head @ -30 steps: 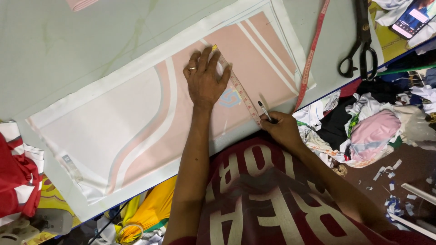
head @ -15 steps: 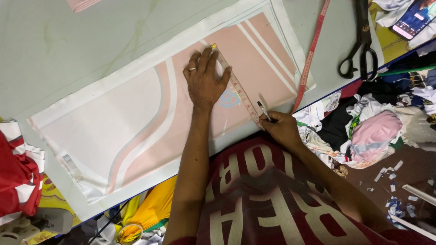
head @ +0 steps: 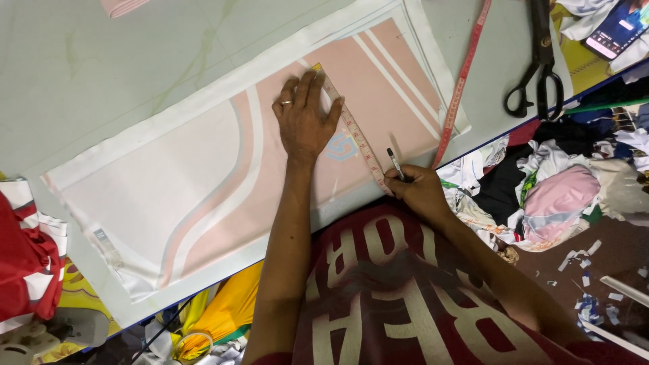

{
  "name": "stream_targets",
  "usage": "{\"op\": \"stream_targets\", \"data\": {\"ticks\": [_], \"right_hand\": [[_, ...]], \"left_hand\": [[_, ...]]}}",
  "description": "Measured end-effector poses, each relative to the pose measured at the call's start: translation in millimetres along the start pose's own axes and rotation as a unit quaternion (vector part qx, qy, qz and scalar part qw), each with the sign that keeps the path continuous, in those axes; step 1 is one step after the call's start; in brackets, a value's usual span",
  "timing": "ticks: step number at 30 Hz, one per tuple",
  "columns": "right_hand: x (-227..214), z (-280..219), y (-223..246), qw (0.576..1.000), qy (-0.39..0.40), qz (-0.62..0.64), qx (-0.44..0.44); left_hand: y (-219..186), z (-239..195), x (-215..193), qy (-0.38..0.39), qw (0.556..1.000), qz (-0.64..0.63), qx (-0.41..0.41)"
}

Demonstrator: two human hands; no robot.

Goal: Measuring, marking, and cutting fabric pieces using a tape measure, pen, and electric rotary cutter.

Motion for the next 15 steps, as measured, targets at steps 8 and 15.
{"op": "stream_targets", "data": {"ticks": [8,15], "right_hand": [[-1,9,-13,0.998,-0.01,-0.062,-0.007],[-8,4,3,0.995,-0.033,-0.082,-0.054]], "left_hand": [[3,-1,5,-0.01,1.0,-0.001,0.008],[5,-3,11,-0.016,1.0,0.012,0.006]]}}
Point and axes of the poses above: each hand's wrist, its own z-axis towards the middle knuckle, its own x-axis out of the palm, y = z × x, the point moved 1 cm from there along z, towards the middle knuckle, and after that the axes turned 2 degrees about y, right-handed, at the moved point
